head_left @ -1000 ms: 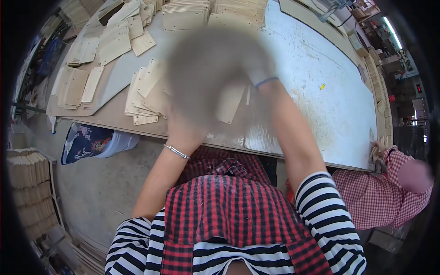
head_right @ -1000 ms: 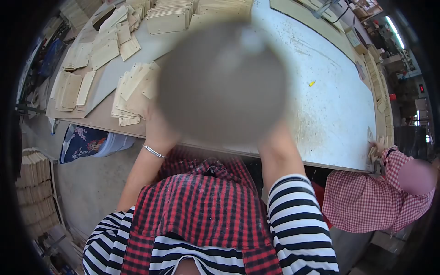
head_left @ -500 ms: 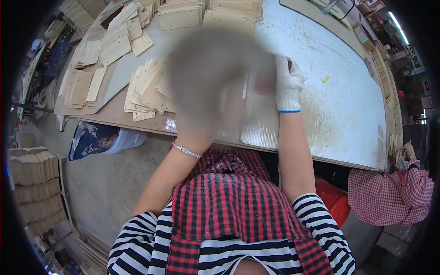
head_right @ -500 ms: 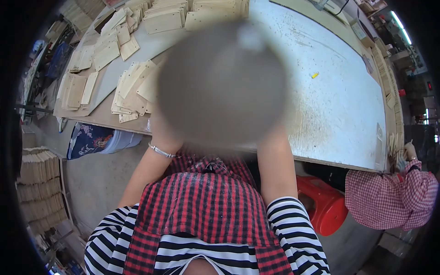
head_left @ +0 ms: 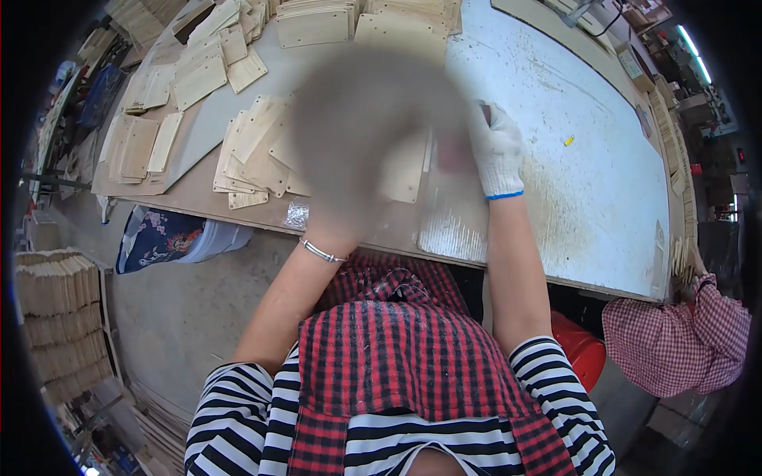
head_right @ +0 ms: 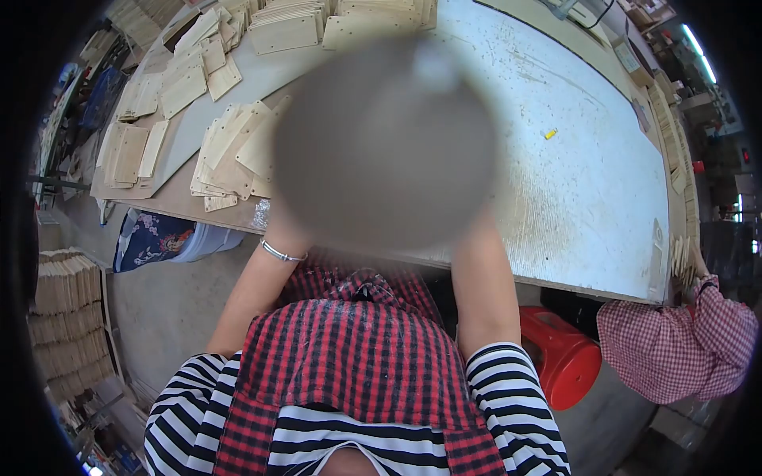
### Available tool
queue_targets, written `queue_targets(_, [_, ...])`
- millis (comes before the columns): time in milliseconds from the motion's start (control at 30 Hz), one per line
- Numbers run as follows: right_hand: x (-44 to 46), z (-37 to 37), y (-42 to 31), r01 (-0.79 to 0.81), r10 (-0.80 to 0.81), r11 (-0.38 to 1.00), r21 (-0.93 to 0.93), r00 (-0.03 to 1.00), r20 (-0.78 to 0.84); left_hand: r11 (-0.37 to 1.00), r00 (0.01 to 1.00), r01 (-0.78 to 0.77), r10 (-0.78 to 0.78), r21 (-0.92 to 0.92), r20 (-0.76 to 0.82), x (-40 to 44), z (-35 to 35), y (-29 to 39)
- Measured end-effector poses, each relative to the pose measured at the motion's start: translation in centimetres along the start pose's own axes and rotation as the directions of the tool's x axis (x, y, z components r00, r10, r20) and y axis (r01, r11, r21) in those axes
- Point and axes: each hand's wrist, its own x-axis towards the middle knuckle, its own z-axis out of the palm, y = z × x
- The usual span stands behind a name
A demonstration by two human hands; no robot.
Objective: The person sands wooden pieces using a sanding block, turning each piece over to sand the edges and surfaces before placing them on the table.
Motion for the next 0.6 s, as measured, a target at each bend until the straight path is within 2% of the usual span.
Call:
queue_targets(33, [-0.1,-0.2,-1.4,-0.026,0.027,1.000,-0.015,0.996,0.091,1.000,1.000,0.018,-0.018,-0.016,-0.010,0.2,-0.4,0.0])
queue_targets(100, [-2.9,0.1,-4.8,0.165,-0.123,0.977,-0.138,0.955,0.270,0.998,0.999,0.041,-0.042,-0.046,-0.010,0.4,-0.4,-0.6])
queue_targets(133, [-3.6,0.4,-5.5,0.418,-0.312,0.885,-0.207,0.860,0.404,0.998,0.999,0.043,-0.043,-0.049,0.005,0.3,-0.1,-1.0])
queue_targets(167, [-4.0,0.9,-6.6,0.410,-0.152,0.865,-0.289,0.763,0.628,0.998,0.999,0.044,-0.043,-0.048,0.021,0.2,0.1,-1.4])
queue_targets(233, [-2.6,3.8,-4.5,0.574,-0.359,0.770,-0.280,0.752,0.554,0.998,0.999,0.042,-0.043,-0.037,-0.032,0.1,0.4,-1.5])
queue_targets(267, [-0.6,5.1,-3.3,0.585,-0.398,0.753,-0.302,0.769,0.500,0.999,0.996,0.026,-0.028,-0.027,-0.087,0.0,0.4,-1.3])
queue_targets(300, [1.5,5.9,-2.7,0.543,-0.352,0.767,-0.342,0.802,0.482,0.999,0.996,0.022,-0.024,-0.030,-0.082,-0.3,0.4,-1.3])
queue_targets(367, [4.7,6.0,-3.4,0.404,-0.148,0.801,-0.442,0.848,0.508,0.988,0.992,0.101,-0.092,-0.119,0.083,-0.7,0.1,-1.6])
queue_targets(400, [5.1,5.4,-4.1,0.359,-0.091,0.816,-0.452,0.853,0.513,0.989,0.994,0.088,-0.080,-0.120,0.069,-0.3,-0.3,-1.5])
queue_targets(433, [4.8,4.9,-4.4,0.346,-0.103,0.845,-0.409,0.854,0.510,0.990,0.996,0.076,-0.069,-0.121,0.063,-0.1,-0.4,-1.4])
queue_targets(500, [2.4,4.2,-4.5,0.395,-0.235,0.886,-0.241,0.832,0.502,0.987,0.994,0.088,-0.079,-0.138,0.070,-0.3,-0.3,-1.4])
queue_targets(533, [0.3,3.9,-4.9,0.480,-0.345,0.858,-0.182,0.802,0.487,0.987,0.998,0.064,-0.061,-0.146,0.024,-0.2,-0.3,-1.5])
queue_targets(600, [-1.8,4.2,-4.4,0.637,-0.476,0.737,-0.225,0.726,0.496,0.986,0.999,0.043,-0.044,-0.160,-0.001,-0.3,0.3,-1.9])
